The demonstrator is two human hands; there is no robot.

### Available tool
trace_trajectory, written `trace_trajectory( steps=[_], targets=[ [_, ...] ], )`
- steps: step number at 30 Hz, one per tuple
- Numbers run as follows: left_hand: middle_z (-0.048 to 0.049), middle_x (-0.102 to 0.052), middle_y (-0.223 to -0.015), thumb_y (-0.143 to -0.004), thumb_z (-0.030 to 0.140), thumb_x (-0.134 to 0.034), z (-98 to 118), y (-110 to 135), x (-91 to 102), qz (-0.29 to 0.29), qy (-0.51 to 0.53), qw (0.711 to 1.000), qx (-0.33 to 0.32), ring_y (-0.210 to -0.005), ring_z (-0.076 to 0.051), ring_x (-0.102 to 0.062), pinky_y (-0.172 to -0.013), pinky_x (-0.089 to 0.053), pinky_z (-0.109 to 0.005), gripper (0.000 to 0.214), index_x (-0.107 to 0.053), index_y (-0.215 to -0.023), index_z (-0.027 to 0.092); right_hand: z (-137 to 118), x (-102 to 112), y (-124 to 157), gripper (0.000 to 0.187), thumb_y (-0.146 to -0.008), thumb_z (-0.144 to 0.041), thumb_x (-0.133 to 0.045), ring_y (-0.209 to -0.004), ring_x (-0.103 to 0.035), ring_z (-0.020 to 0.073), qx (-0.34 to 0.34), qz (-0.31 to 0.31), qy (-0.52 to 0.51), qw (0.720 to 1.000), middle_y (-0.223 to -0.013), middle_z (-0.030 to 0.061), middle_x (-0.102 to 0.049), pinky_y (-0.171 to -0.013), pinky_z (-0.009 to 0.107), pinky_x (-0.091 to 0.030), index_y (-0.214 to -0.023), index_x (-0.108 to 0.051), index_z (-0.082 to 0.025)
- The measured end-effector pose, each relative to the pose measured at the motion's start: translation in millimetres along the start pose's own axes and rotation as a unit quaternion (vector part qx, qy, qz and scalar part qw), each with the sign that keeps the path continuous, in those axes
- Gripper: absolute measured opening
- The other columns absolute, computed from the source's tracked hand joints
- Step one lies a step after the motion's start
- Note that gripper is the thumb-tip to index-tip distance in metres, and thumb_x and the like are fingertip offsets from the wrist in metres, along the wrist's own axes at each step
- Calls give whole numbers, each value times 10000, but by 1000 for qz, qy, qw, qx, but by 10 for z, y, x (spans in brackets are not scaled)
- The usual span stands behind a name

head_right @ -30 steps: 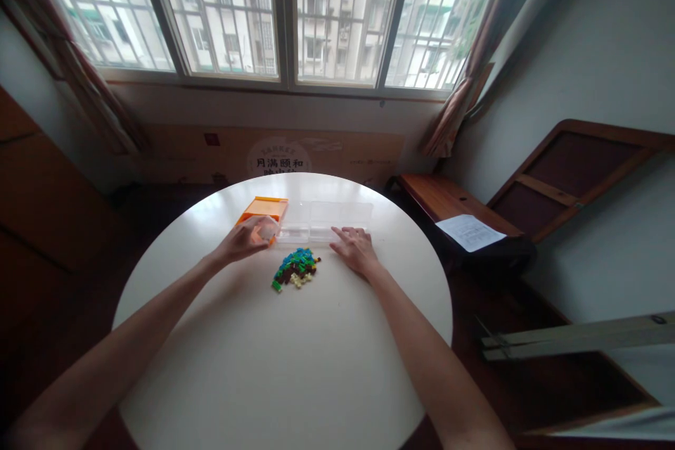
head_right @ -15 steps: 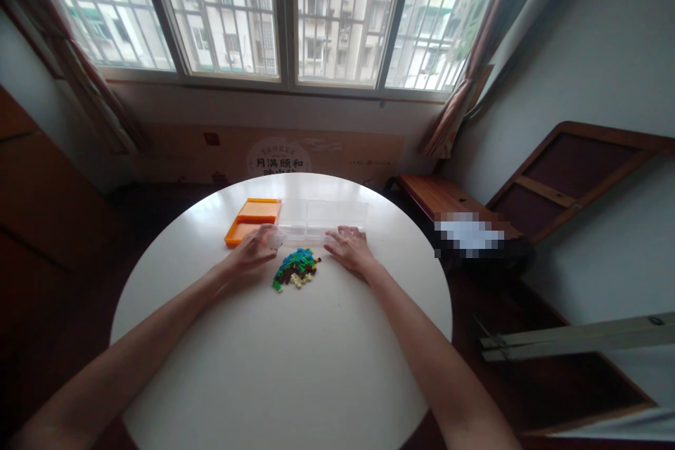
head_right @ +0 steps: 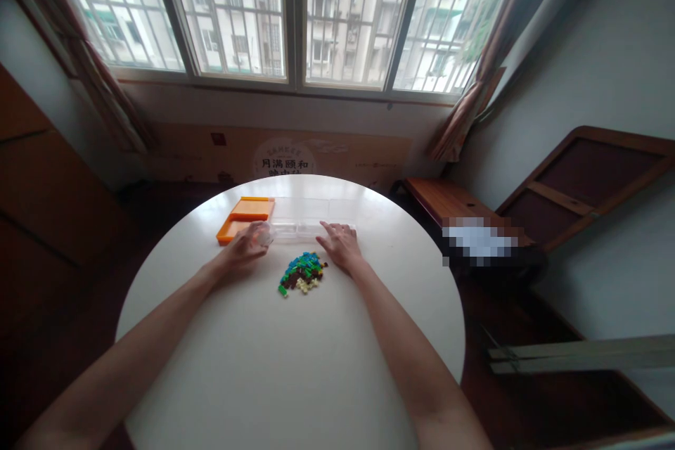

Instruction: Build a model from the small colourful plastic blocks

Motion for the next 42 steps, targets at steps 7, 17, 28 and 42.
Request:
trace_trajectory(
  steps=[7,17,28,42],
  targets=[
    [-123,-646,-1119,-711,271,-628,-37,22,-3,-3,-2,1000,25,-1038,-297,-628,-903,-490,-426,572,-467,-1251,173,72,62,22,533,-970,-495,-327,-1123,-511,266,-24,44,-32,998,-1217,102,-632,-967,396,-313,-1420,-413,-222],
    [-154,-627,-1123,-716,428,-716,171,22,89,97,301,941,116,-948,-252,-654,-805,-562,-393,644,-562,-1246,97,-303,504,117,420,-970,-444,-365,-1013,-575,217,77,169,-184,965,-1096,114,-629,-943,381,-438,-1188,-606,-178],
    [-101,-619,-1155,-669,282,-745,523,47,-101,-12,261,964,42,-902,-209,-652,-746,-555,-299,616,-630,-1262,164,-789,215,147,568,-856,-438,-611,-947,-646,174,135,65,-431,890,-1282,110,-568,-757,330,-583,-1384,-476,-280],
    [-149,-654,-1123,-687,440,-797,487,77,-65,65,363,926,84,-951,-251,-680,-848,-601,-411,700,-584,-1257,95,-1103,535,367,351,-975,-332,-437,-1036,-640,217,253,144,-179,940,-1165,114,-671,-877,389,-551,-1262,-588,-196]
  ],
)
Point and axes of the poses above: each hand's wrist, its own y-axis away from the middle knuckle, its own x-axis out of the back of the hand, z = x × y, the point moved 9 cm from there along -y, towards the middle knuckle
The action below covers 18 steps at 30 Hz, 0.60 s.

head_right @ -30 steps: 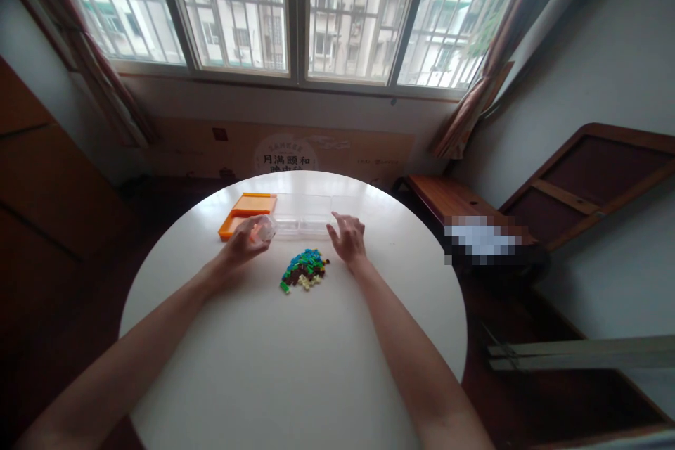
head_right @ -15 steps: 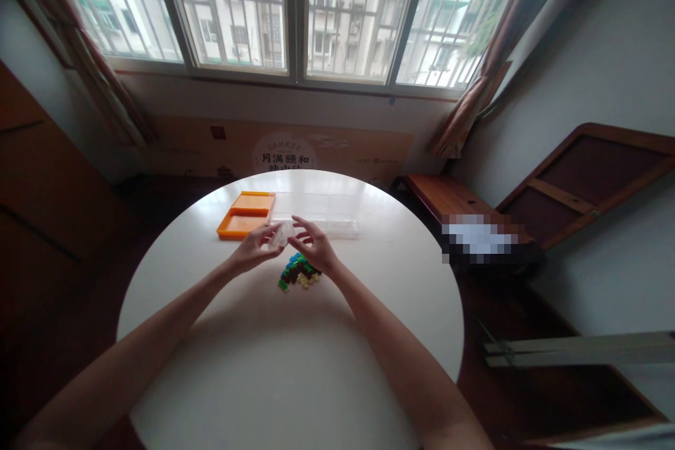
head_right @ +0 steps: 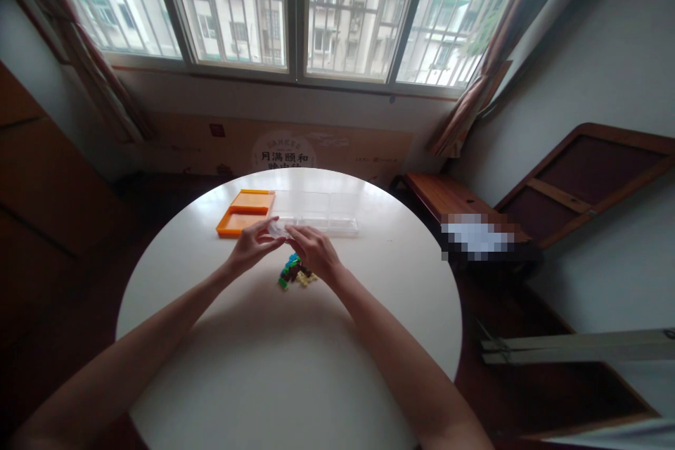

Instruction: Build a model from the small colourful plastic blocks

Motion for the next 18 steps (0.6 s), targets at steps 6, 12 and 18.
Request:
trace_trajectory(
  steps=[6,12,18],
  targets=[
    [-149,-613,-1160,-705,426,-788,7,33,-62,0,18,1000,-7,-1032,-255,-646,-920,-572,-447,728,-552,-1308,93,5,-16,-6,348,-981,-229,-353,-944,-654,231,-24,-2,84,996,-1044,152,-700,-859,393,-523,-1181,-618,-126],
    [-154,-645,-1150,-744,333,-781,132,76,-201,-99,80,992,-21,-1105,-277,-627,-962,-536,-489,774,-446,-1407,116,413,266,70,301,-968,-380,-423,-804,-676,177,-161,162,-119,966,-895,79,-710,-757,325,-544,-1104,-604,-182],
    [-134,-622,-1211,-722,256,-804,227,120,-320,-157,165,974,-12,-1150,-302,-614,-940,-560,-415,601,-576,-1268,154,890,130,209,415,-734,-559,-669,-443,-529,90,-330,248,-374,831,-596,-22,-602,-437,225,-429,-840,-639,-159]
  ],
)
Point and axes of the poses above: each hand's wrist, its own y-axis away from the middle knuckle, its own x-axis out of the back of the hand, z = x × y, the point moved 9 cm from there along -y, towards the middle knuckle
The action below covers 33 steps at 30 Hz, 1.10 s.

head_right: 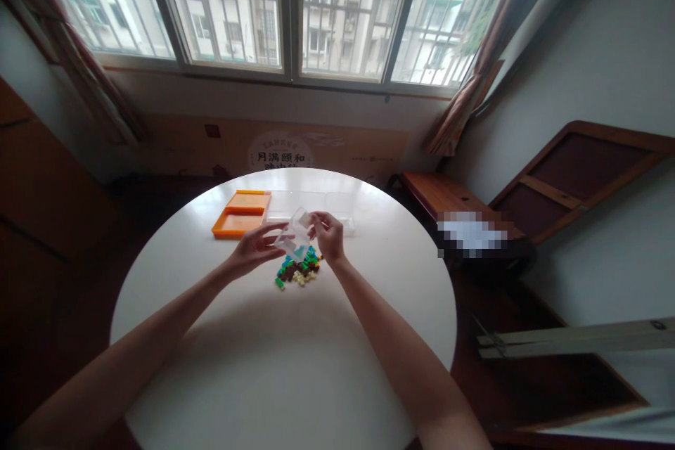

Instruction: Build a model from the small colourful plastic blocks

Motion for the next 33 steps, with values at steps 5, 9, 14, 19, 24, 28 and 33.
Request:
trace_trajectory(
  steps=[5,9,14,19,24,28,33],
  targets=[
    [-98,-645,-1110,-690,219,-826,-54,7,-5,-5,4,1000,6,-1016,-249,-677,-909,-574,-382,601,-589,-1239,150,296,-50,25,421,-602,-515,-757,-426,-455,50,-116,-1,-71,991,-637,-16,-615,-398,202,-347,-777,-673,-141],
    [-111,-644,-1139,-668,215,-836,-94,2,-6,-6,15,1000,21,-1064,-261,-656,-950,-552,-416,560,-594,-1167,138,358,-87,38,420,-643,-525,-722,-459,-480,72,-137,-38,-37,989,-657,-3,-611,-441,227,-382,-799,-673,-138],
    [-98,-629,-1085,-655,273,-842,-134,-18,241,115,-29,993,25,-1017,-246,-668,-930,-561,-438,603,-550,-1168,146,-202,-7,80,346,-868,-443,-563,-820,-605,182,109,-1,211,971,-972,98,-655,-733,349,-509,-1026,-684,-161],
    [-62,-587,-1086,-650,294,-843,-100,22,407,197,-46,979,-16,-1003,-234,-673,-898,-578,-425,846,-384,-1359,256,-460,-537,446,220,-908,-339,-575,-921,-544,204,300,-200,345,866,-945,71,-682,-867,374,-477,-1032,-701,-207],
    [-116,-491,-1307,-676,318,-825,-79,8,346,166,-67,983,-30,-1081,-252,-645,-883,-581,-398,960,-259,-1452,334,-496,-427,303,182,-920,-283,-552,-849,-565,190,314,-185,376,852,-891,69,-662,-771,324,-490,-967,-708,-201],
    [-142,-551,-1258,-784,364,-721,-107,0,424,160,-156,974,-21,-977,-223,-678,-797,-597,-360,736,-371,-1420,238,-586,292,-189,217,-927,-275,-510,-749,-563,173,269,-24,420,866,-910,80,-638,-744,322,-493,-990,-693,-176],
    [-92,-687,-931,-841,393,-596,-286,-24,519,121,-289,949,-30,-764,-169,-673,-699,-583,-308,365,-647,-1087,128,-387,1143,-532,218,-864,-182,-517,-761,-567,202,168,70,523,833,-941,128,-632,-782,364,-489,-956,-705,-121]
  ],
)
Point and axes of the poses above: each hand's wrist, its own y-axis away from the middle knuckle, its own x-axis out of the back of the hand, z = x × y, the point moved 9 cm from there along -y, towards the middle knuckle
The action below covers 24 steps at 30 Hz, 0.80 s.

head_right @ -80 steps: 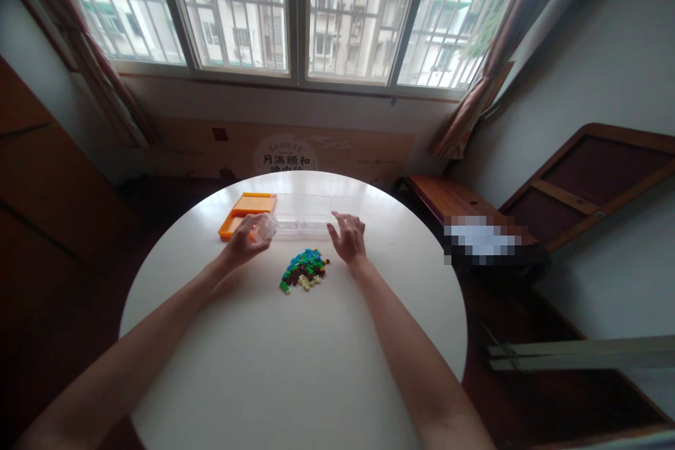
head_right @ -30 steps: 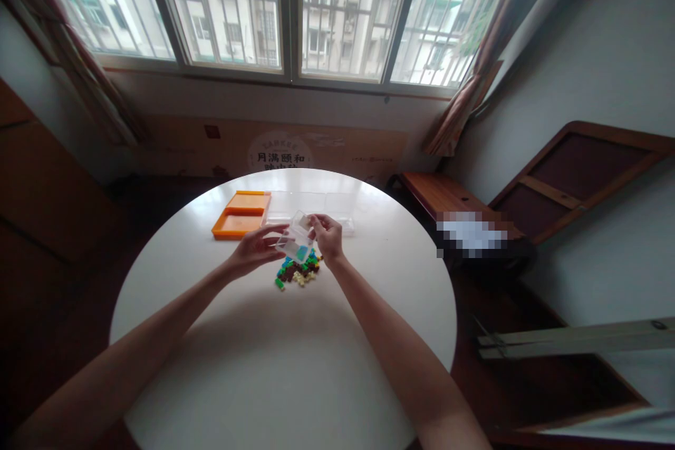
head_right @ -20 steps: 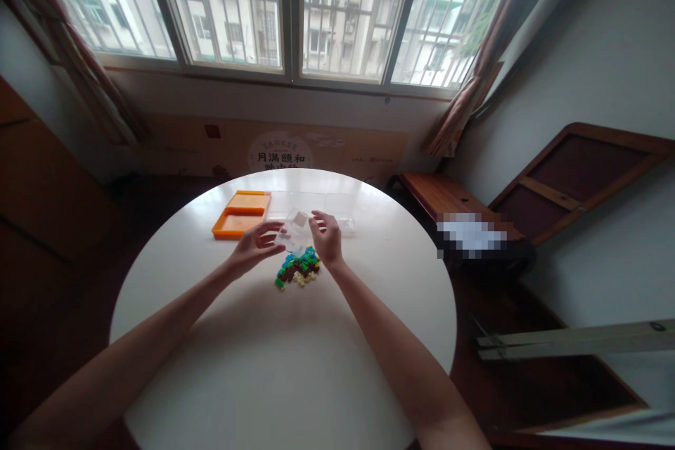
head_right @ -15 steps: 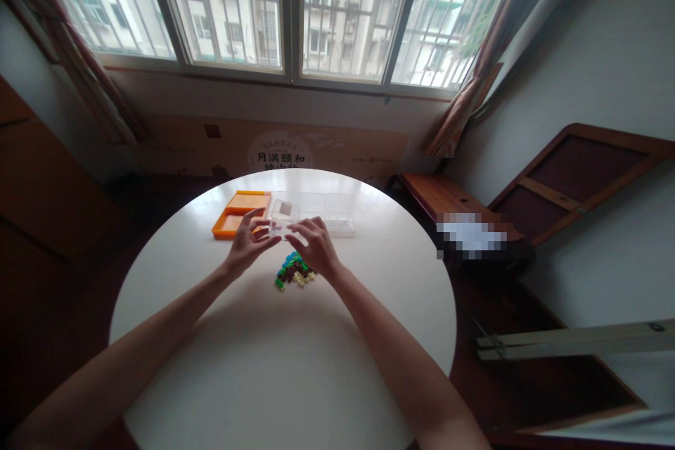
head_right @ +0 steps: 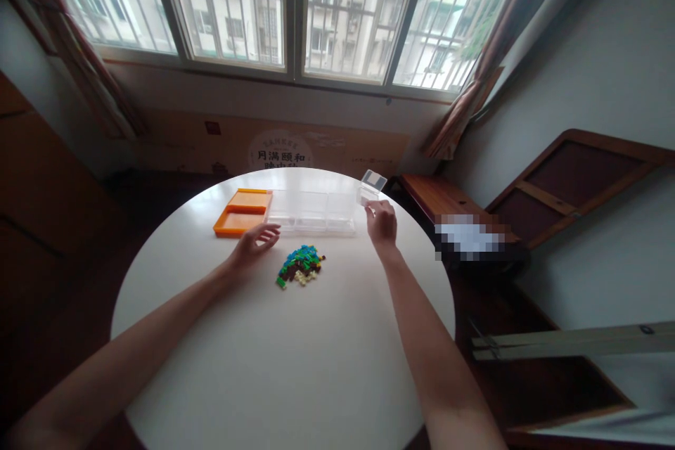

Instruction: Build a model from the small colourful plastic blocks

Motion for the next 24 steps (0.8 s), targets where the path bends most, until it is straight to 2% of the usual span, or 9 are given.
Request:
trace_trajectory(
  steps=[3,6,10,12,14,16,19,21,24],
  targets=[
    [-76,-694,-851,-853,407,-558,-78,-6,-49,-17,-36,999,-14,-726,-165,-659,-664,-567,-293,309,-688,-937,140,360,-70,113,240,-834,-162,-532,-802,-573,220,-59,-34,60,996,-959,140,-631,-816,376,-484,-981,-716,-117],
    [-76,-692,-867,-879,397,-545,3,12,-80,-39,-64,997,-34,-750,-169,-651,-695,-557,-304,293,-696,-922,150,510,-200,267,247,-831,-168,-532,-888,-573,238,-78,-80,99,989,-981,139,-626,-822,365,-479,-978,-728,-139],
    [-106,-653,-1065,-858,424,-622,267,96,-138,-108,-110,985,-78,-974,-222,-627,-877,-524,-377,337,-681,-1089,186,513,-360,408,262,-833,-154,-517,-928,-577,232,-73,-145,114,980,-1017,128,-628,-821,357,-482,-976,-736,-166],
    [-126,-596,-1225,-792,470,-702,383,171,-226,-167,-123,973,-105,-1129,-267,-570,-988,-468,-432,531,-612,-1251,220,467,-376,434,281,-830,-143,-508,-931,-578,241,-69,-163,119,977,-1030,135,-628,-813,365,-487,-993,-735,-170],
    [-137,-488,-1391,-706,537,-761,452,262,-349,-227,-137,956,-127,-1274,-321,-466,-1073,-387,-489,788,-492,-1395,264,381,-308,417,320,-826,-134,-494,-948,-572,259,-61,-142,125,980,-1054,150,-620,-813,381,-490,-1048,-722,-162],
    [-132,-357,-1508,-632,602,-786,487,345,-475,-266,-152,941,-145,-1376,-372,-333,-1127,-298,-531,977,-387,-1471,300,224,-191,379,346,-836,-148,-479,-968,-559,271,-38,-87,117,989,-1068,160,-610,-840,398,-487,-1102,-701,-141],
    [-119,-225,-1578,-583,659,-785,510,426,-646,-292,-177,925,-164,-1437,-412,-186,-1163,-195,-556,1096,-310,-1508,314,-151,-144,380,317,-885,-223,-464,-955,-558,250,44,-45,31,998,-1023,148,-608,-899,399,-476,-1070,-700,-121],
    [-118,-182,-1594,-599,680,-761,498,442,-736,-299,-199,919,-164,-1451,-413,-141,-1169,-161,-561,1100,-284,-1518,309,-438,-252,454,299,-914,-271,-461,-919,-574,222,111,-81,-61,989,-981,129,-614,-886,378,-490,-1003,-708,-129],
    [-127,-184,-1593,-718,668,-678,458,413,-813,-294,-221,917,-151,-1456,-384,-158,-1168,-167,-554,954,-303,-1512,294,-782,-466,641,282,-935,-306,-470,-923,-592,205,182,-159,-152,958,-941,101,-637,-874,370,-497,-953,-707,-155]
  ],
)
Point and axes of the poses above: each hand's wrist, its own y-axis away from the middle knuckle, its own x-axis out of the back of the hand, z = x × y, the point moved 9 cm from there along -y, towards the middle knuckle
